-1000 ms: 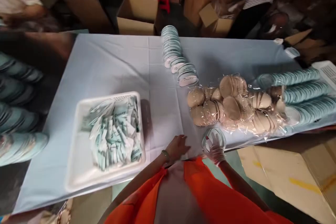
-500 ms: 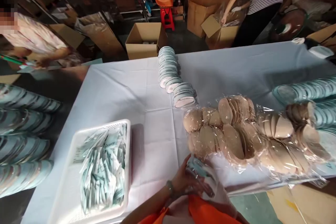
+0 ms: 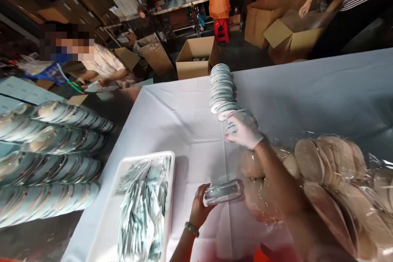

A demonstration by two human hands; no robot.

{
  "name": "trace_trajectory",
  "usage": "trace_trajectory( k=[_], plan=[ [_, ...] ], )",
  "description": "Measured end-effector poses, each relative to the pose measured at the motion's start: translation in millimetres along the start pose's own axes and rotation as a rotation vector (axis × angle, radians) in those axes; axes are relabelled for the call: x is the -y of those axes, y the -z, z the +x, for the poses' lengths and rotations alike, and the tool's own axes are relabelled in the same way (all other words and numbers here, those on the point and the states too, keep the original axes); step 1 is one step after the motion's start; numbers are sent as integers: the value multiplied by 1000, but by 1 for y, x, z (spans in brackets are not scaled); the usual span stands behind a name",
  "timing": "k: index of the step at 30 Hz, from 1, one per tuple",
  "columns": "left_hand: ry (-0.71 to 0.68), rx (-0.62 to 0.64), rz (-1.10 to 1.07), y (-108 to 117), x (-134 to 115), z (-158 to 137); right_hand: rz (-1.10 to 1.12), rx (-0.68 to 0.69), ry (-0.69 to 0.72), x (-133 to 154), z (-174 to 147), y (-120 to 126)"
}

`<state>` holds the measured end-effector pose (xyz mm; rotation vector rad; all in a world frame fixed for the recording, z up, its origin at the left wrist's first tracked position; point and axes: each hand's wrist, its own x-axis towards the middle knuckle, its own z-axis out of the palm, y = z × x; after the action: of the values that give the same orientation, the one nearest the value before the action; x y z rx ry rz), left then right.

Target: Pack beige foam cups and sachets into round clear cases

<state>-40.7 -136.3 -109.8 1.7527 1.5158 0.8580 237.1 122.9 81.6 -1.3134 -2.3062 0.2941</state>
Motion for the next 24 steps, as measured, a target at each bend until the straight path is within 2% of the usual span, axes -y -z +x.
trace_trajectory(
  k=[1,2,5,7,10,12,15,20,22,24],
  plan=[
    [-30,0,0,-1,0,7,-60,-65,-102,-29,20,6],
    [-51,5,3,-1,-1,17,-115,-49,-158,-56,37,9],
    [-49,52,16,2,-7,56,-249,170,-125,-108,74,1],
    [-16,101,35,8,-10,83,-252,278,-135,-119,86,-18],
    [6,164,98,20,-11,112,-146,274,-216,-110,90,-49],
    [-8,170,122,29,-7,116,-109,206,-243,-91,87,-66],
    [-21,116,101,43,3,98,-104,176,-266,-42,70,-86],
    [87,17,172,77,18,29,-16,226,-207,78,32,-132],
    [135,16,236,89,20,0,10,272,-183,123,13,-152],
    [154,49,259,93,21,-27,82,328,-162,154,-11,-163]
  ],
)
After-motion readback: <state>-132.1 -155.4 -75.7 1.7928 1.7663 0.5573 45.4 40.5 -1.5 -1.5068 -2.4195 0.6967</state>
